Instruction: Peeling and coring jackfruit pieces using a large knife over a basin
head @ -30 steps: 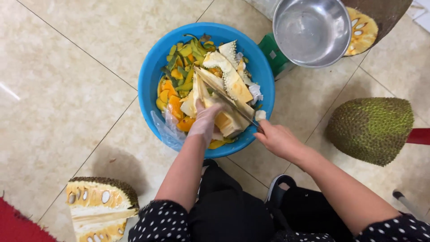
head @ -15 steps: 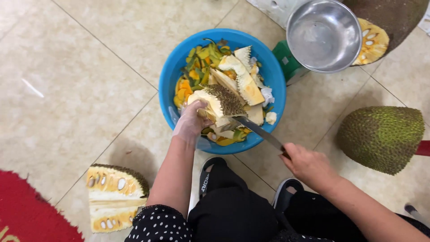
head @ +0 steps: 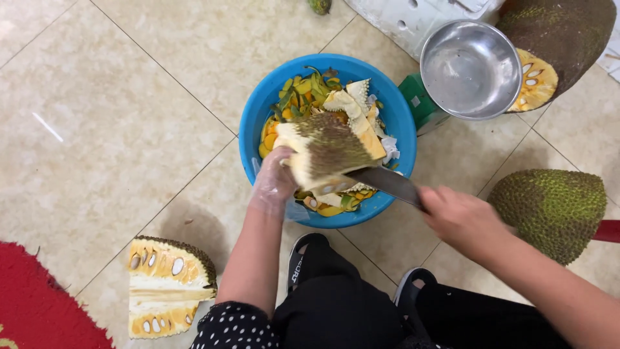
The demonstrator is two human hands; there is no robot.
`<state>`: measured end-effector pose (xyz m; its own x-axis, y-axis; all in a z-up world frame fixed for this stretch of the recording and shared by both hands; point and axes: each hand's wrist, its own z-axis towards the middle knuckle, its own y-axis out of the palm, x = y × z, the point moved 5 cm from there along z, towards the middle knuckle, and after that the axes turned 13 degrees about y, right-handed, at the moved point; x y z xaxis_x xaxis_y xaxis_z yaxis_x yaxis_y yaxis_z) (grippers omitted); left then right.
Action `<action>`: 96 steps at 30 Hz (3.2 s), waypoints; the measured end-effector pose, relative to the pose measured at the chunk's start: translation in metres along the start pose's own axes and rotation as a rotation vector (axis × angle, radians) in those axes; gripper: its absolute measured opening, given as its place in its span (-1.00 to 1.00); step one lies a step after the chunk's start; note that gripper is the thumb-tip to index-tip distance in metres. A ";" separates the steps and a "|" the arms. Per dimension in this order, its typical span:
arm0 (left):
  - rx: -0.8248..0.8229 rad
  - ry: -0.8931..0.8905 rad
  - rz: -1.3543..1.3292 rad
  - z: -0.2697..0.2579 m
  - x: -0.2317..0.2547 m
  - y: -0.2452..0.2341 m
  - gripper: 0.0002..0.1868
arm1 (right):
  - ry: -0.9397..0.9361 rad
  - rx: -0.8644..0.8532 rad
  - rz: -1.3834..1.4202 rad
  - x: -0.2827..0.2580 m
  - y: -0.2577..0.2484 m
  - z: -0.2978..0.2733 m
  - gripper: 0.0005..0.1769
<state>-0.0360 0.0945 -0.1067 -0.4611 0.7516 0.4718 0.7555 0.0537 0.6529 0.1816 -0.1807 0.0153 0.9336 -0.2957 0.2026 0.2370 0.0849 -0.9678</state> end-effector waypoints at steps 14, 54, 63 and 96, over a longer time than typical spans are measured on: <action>-0.141 0.148 0.183 0.037 -0.017 -0.044 -0.86 | -0.110 -0.095 -0.001 0.025 -0.042 0.016 -0.75; -0.067 -0.025 -0.049 0.136 -0.084 -0.167 -0.53 | -0.261 0.080 -0.271 0.024 -0.036 0.034 -0.77; -0.090 -0.097 -0.067 0.105 -0.088 -0.150 -0.60 | -0.246 0.146 -0.169 -0.030 -0.031 0.080 -0.79; -0.164 0.224 0.354 0.010 0.049 -0.062 -0.30 | 0.118 -0.687 0.305 -0.079 0.066 0.144 -0.74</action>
<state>-0.1010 0.1347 -0.1304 -0.2905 0.5435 0.7875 0.8095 -0.2992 0.5051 0.1624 -0.0146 -0.0425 0.8866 -0.4575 -0.0683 -0.2837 -0.4210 -0.8615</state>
